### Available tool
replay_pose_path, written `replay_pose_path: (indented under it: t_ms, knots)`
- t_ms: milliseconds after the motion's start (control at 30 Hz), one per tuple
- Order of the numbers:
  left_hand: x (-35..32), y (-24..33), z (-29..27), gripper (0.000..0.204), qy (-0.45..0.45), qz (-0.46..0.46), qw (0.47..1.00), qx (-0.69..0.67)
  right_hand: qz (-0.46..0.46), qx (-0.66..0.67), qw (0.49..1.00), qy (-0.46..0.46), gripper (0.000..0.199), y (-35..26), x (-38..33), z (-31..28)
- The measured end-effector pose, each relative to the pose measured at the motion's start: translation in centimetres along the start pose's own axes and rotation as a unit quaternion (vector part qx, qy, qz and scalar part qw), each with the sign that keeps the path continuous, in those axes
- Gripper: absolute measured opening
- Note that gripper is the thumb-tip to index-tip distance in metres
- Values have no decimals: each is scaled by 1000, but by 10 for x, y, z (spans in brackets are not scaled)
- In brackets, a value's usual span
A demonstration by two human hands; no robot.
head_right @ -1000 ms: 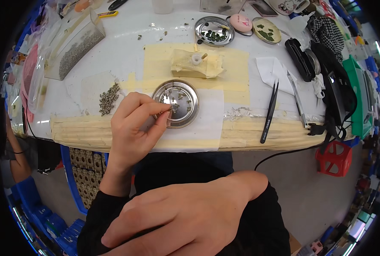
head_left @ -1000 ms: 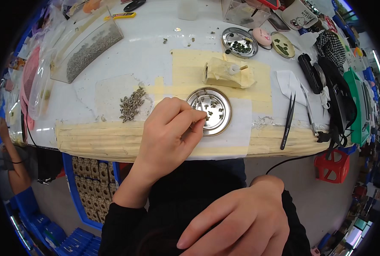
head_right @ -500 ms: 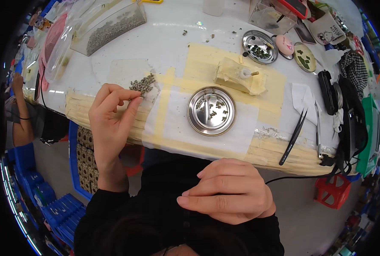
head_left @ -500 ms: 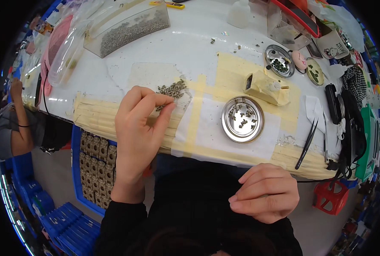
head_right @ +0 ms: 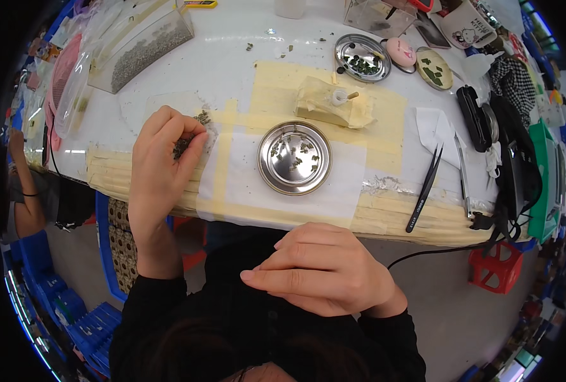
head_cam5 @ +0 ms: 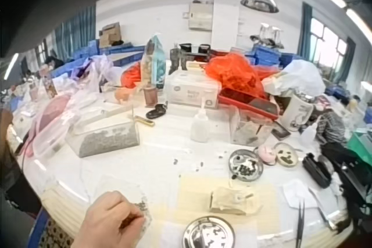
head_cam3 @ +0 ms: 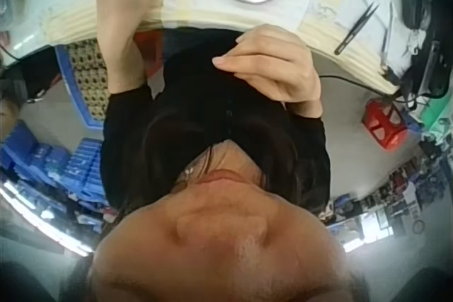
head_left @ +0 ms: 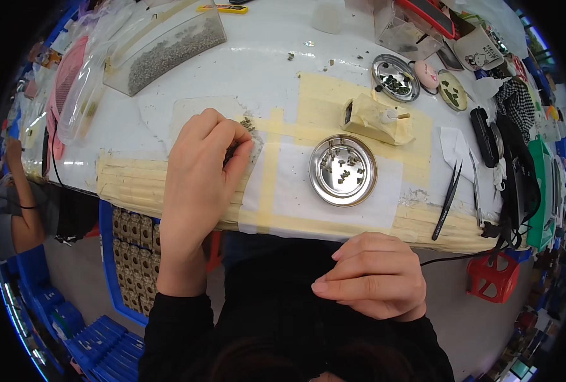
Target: Assembling small metal pins and components into a circular metal part at a workbench.
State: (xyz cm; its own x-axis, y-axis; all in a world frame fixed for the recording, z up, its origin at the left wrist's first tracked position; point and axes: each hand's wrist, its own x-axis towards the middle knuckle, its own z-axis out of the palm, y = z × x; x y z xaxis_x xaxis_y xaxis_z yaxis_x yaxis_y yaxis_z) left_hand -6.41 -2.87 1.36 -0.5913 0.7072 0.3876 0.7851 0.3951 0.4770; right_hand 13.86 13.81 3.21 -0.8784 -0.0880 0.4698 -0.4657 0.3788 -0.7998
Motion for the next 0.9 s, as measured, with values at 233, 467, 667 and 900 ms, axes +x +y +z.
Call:
replay_pose_path:
  t_ms: [233,467,667,900]
  knots:
    - [-1,2,6,9,18,13,1000,5,22,-1,1000,16,31,2,2,-1]
    - [-7,29,10,8,38,-36,936,-349,128,-46,979,152,18,13,5,2]
    - [3,51,29,11,-75,-120,742,-655,86,-141,948,272,18,26,30,9]
    - [1,40,40,15,-82,-105,701,-701,53,-147,960,234,20,29,35,4]
